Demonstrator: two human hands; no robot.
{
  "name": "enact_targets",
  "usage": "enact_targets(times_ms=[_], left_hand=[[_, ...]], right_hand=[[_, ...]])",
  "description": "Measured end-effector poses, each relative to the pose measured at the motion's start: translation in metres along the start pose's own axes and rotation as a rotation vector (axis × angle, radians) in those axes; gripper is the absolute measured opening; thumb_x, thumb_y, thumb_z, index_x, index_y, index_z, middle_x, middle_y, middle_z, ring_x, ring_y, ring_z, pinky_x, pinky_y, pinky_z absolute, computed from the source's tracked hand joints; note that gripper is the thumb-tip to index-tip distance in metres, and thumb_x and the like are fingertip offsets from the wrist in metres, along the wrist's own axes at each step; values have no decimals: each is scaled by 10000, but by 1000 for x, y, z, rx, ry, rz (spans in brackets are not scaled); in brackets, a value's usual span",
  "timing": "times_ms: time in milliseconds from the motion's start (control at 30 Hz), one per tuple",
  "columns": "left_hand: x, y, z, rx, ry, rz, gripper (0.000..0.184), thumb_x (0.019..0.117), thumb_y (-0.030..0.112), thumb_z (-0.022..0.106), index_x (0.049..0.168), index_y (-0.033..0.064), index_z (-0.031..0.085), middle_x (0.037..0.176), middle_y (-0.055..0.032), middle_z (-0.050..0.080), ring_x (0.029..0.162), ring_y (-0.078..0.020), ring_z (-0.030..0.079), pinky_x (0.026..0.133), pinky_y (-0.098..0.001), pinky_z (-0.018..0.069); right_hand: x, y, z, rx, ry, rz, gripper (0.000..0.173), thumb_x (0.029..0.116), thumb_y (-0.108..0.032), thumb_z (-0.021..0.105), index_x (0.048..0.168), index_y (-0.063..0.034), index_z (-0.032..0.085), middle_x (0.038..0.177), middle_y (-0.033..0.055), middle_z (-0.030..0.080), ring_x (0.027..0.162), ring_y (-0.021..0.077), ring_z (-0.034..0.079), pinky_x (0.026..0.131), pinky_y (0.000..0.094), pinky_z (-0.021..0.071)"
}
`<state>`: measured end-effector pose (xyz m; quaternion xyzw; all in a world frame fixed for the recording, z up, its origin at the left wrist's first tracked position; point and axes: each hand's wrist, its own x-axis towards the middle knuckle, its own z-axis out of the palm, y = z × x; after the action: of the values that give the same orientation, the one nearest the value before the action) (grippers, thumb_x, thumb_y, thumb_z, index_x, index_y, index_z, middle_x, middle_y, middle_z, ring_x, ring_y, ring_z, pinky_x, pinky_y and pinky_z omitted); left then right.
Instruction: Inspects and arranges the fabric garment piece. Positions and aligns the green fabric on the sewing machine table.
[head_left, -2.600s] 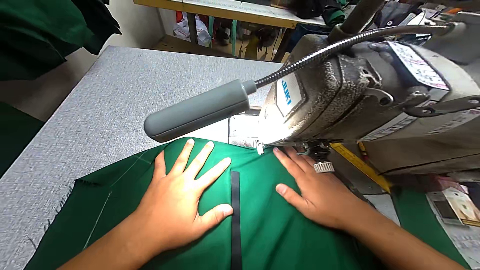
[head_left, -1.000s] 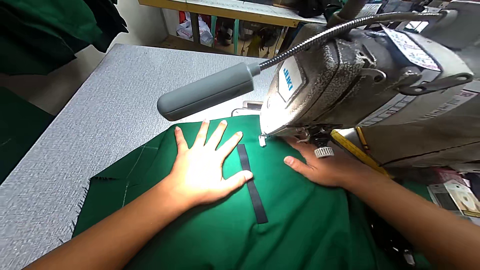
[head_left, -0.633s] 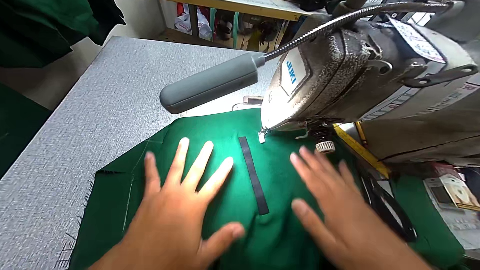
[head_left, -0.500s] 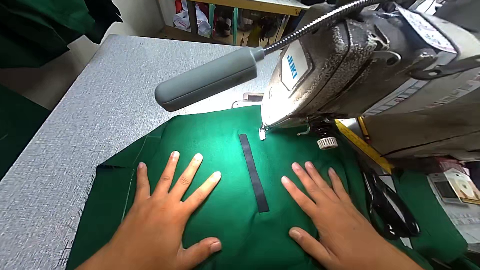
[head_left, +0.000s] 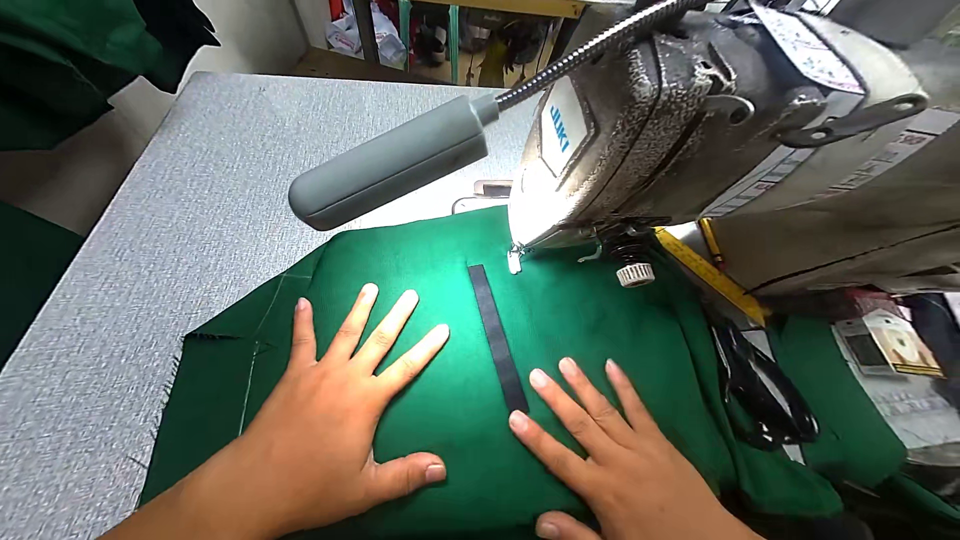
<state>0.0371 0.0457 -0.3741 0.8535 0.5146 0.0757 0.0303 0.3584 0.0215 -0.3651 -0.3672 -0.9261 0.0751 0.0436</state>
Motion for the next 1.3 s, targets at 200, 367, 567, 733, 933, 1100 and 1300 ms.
enact_targets(times_ms=[200, 367, 567, 733, 933, 1100, 1300], left_hand=[[14, -1, -38, 98, -62, 64, 1083, 723, 986, 282, 1493, 272, 545, 1543, -201, 485, 1433, -567, 356, 1005, -912, 139], [85, -3, -37, 18, 146, 396, 389, 1055, 331, 428, 1265, 166, 709, 1321, -79, 690, 1306, -343, 600, 1046, -640, 465], [135, -23, -33, 65, -79, 726, 357, 1015, 93, 435, 1251, 112, 703, 1258, -98, 685, 1105, -302, 660, 731, -388, 550], [144, -33, -32, -53, 2, 821, 241, 1003, 95, 469, 1004, 120, 709, 1036, -88, 693, 1020, -287, 673, 720, -402, 550], [145, -43, -27, -198, 133, 944, 270, 982, 59, 486, 847, 81, 718, 851, -72, 672, 931, -251, 642, 801, -354, 486], [139, -47, -31, -102, 108, 974, 325, 1009, 90, 459, 841, 71, 737, 861, -64, 695, 996, -259, 649, 883, -370, 483], [148, -41, -38, -180, 60, 790, 283, 989, 138, 481, 979, 102, 762, 807, -4, 698, 832, -143, 681, 728, -262, 538]], right_hand=[[6, -6, -18, 145, -25, 50, 547, 1035, -589, 422, 1503, -318, 502, 1603, 194, 406, 1491, 472, 328, 1127, 768, 237], [38, -25, -22, 219, 321, 283, 303, 1011, -291, 598, 1211, -107, 732, 1076, 62, 739, 1007, 207, 681, 858, 346, 560], [66, -42, -14, 219, 322, 491, 453, 895, -339, 703, 1244, -49, 715, 896, 30, 718, 763, 149, 645, 678, 255, 547], [70, -48, -18, 347, 263, 579, 446, 873, -252, 743, 1245, -11, 696, 782, 9, 675, 676, 135, 614, 636, 264, 541], [72, -57, -18, 237, 279, 520, 189, 899, -174, 695, 998, -17, 732, 753, 59, 687, 698, 191, 672, 670, 306, 573], [74, -62, -15, -19, 231, 391, 174, 942, -153, 624, 997, -78, 771, 736, 56, 651, 679, 224, 637, 575, 316, 513], [85, -48, -42, 266, 96, 427, 221, 946, -190, 597, 953, -100, 799, 845, 85, 644, 832, 241, 622, 679, 326, 520]])
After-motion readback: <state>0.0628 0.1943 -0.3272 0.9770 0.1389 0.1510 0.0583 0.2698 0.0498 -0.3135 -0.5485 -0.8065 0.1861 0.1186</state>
